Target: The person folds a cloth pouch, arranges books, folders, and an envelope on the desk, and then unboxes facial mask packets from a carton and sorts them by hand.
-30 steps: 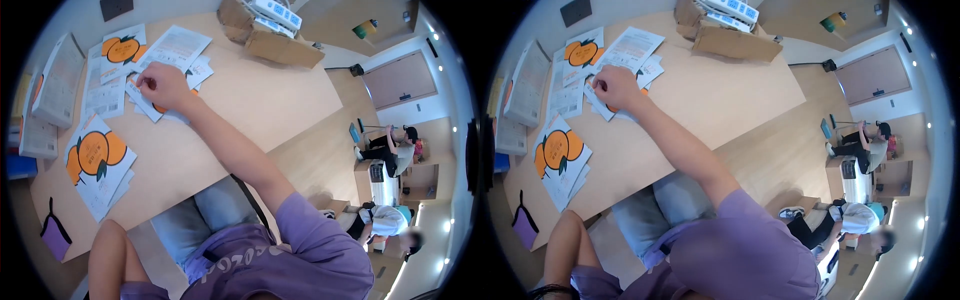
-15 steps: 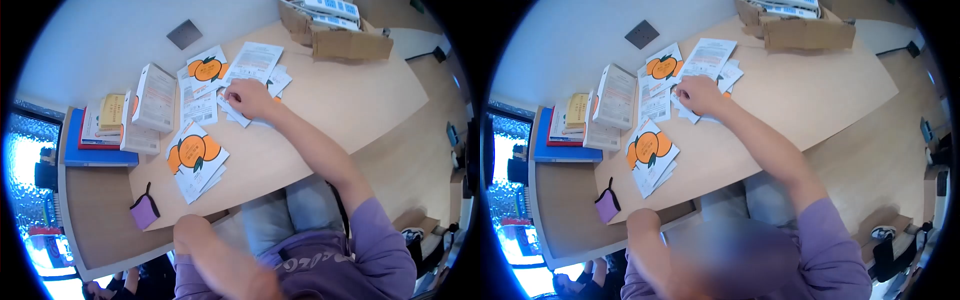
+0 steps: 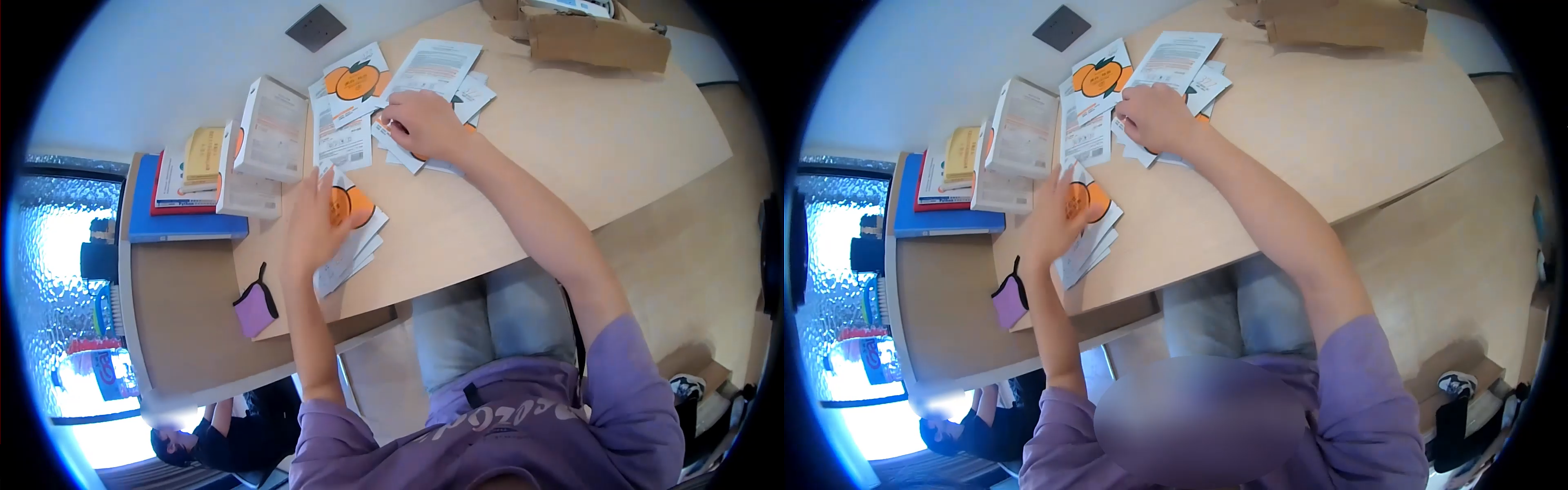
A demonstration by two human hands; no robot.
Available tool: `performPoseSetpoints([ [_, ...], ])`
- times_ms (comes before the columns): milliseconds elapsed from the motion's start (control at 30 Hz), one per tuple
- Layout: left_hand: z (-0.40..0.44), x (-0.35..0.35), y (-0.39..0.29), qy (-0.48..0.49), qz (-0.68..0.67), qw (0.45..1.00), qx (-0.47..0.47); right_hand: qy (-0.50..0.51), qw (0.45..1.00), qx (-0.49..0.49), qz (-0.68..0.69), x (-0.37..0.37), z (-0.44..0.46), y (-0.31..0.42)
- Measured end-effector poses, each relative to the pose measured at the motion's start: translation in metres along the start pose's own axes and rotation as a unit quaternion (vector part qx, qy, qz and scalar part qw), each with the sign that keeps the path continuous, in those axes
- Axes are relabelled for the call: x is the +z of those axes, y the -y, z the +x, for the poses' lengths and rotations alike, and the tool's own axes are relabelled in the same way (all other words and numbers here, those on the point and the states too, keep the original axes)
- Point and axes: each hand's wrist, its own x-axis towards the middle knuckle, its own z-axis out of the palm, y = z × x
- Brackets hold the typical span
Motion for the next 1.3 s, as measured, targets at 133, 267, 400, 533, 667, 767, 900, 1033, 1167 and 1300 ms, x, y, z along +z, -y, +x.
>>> performPoseSetpoints([
  [133, -0.059, 0.013, 0.002, 0.048, 0.061, 0.997, 0.018, 0.011, 1.0, 0.01, -0.003, 0.003, 0.0, -0.001],
  [267, -0.079, 0.01, -0.008, 0.031, 0.112, 0.993, 0.002, -0.014, 1.0, -0.008, 0.017, 0.006, 0.0, 0.002],
  [400, -0.056, 0.013, -0.012, 0.0, 0.062, 0.998, -0.025, 0.013, 0.997, -0.067, 0.039, 0.0, -0.006, 0.027],
  [533, -0.008, 0.001, -0.031, -0.008, 0.029, 0.996, -0.085, 0.144, 0.985, -0.077, 0.05, -0.009, -0.021, 0.057],
  [667, 0.01, -0.008, -0.028, -0.007, -0.09, 0.989, -0.12, 0.146, 0.983, -0.049, 0.104, -0.009, -0.029, 0.055],
  [767, 0.0, -0.001, 0.012, -0.107, -0.033, 0.993, -0.029, 0.113, 0.986, -0.045, 0.118, -0.015, -0.025, 0.051],
  [900, -0.019, -0.007, 0.045, 0.082, -0.06, 0.951, -0.292, 0.233, 0.96, 0.017, 0.152, -0.026, -0.017, 0.057],
  [1033, -0.038, 0.017, 0.086, 0.035, -0.062, 0.965, -0.254, 0.168, 0.982, -0.079, 0.027, -0.005, -0.033, 0.062],
  [1167, -0.044, 0.018, 0.085, 0.011, -0.1, 0.971, -0.217, 0.207, 0.972, -0.109, -0.011, -0.001, -0.033, 0.066],
  [1300, -0.036, 0.01, 0.086, 0.079, -0.2, 0.936, -0.279, 0.21, 0.969, -0.071, 0.104, -0.007, -0.031, 0.067],
])
